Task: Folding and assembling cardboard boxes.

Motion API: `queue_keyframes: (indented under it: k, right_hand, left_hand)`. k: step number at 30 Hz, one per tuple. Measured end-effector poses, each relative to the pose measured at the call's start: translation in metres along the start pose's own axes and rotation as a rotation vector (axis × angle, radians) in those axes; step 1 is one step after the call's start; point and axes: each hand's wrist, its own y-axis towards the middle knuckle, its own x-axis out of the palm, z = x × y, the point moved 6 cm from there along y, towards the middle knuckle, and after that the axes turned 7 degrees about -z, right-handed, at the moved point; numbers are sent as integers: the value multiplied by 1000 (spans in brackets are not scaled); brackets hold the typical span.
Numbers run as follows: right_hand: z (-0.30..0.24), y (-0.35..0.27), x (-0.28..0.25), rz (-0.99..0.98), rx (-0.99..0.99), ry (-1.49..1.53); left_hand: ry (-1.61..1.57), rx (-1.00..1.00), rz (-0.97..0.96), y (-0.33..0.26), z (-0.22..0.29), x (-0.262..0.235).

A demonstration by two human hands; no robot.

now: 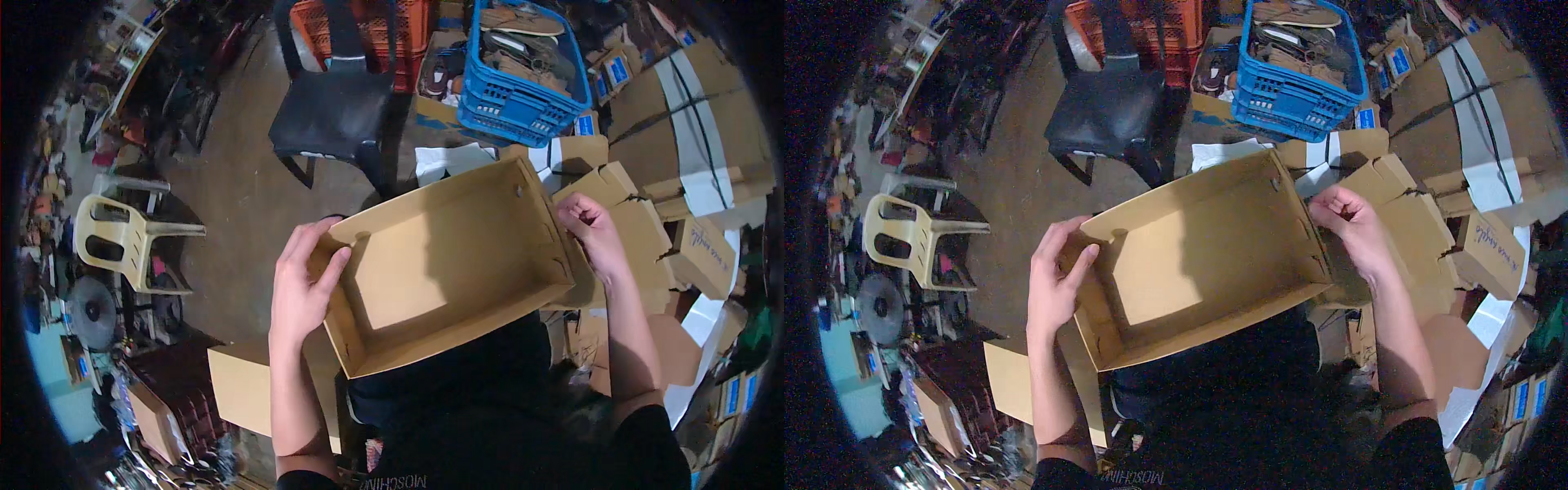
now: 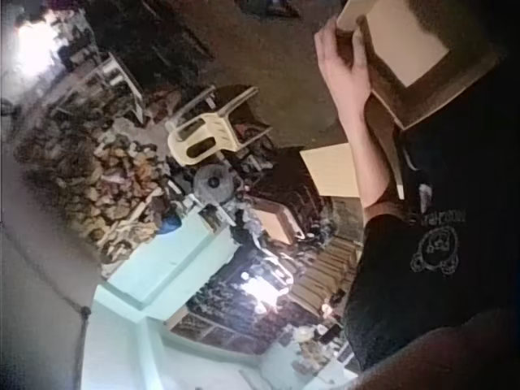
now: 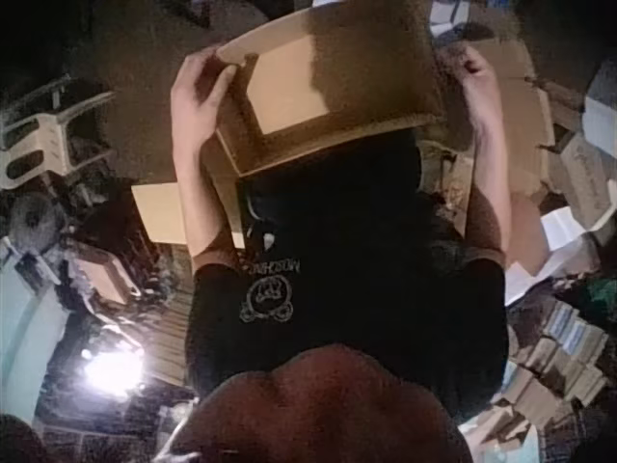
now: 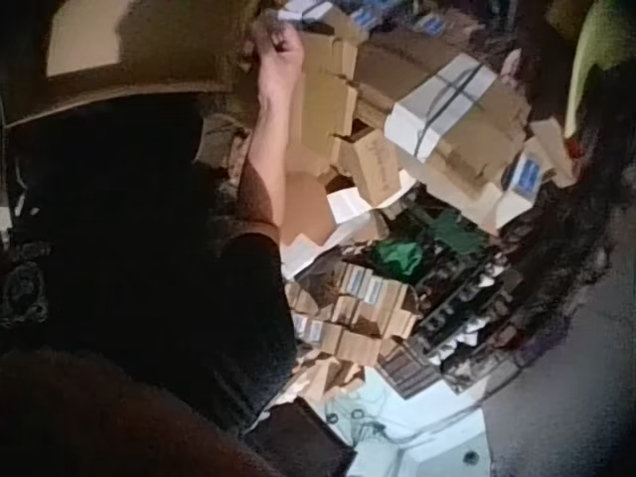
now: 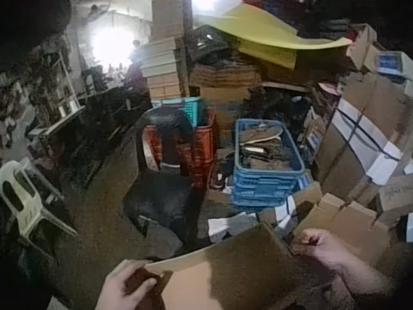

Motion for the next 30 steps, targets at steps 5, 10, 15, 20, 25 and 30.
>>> queue_keyframes:
  k: [5,10,15,20,25,30]
  right_hand:
    - [-2,17,9,-41,52,59]
    - [1,28,14,-58,192,87]
    - [-27,38,25,-156,172,-248]
    - [-43,54,23,-179,33,-496]
    - [-40,74,12,-161,35,-561]
    - [-39,86,21,-148,-27,-497]
  left_hand:
    - [-40,13,25,-1,-2,1]
    - [-60,41,46,-3,-3,0]
    - [20,36,81,-14,8,-1]
    - [-102,81,52,-22,43,0]
    - [-297,146,-167,-21,69,15]
    - [-376,191,-285,-21,81,30]
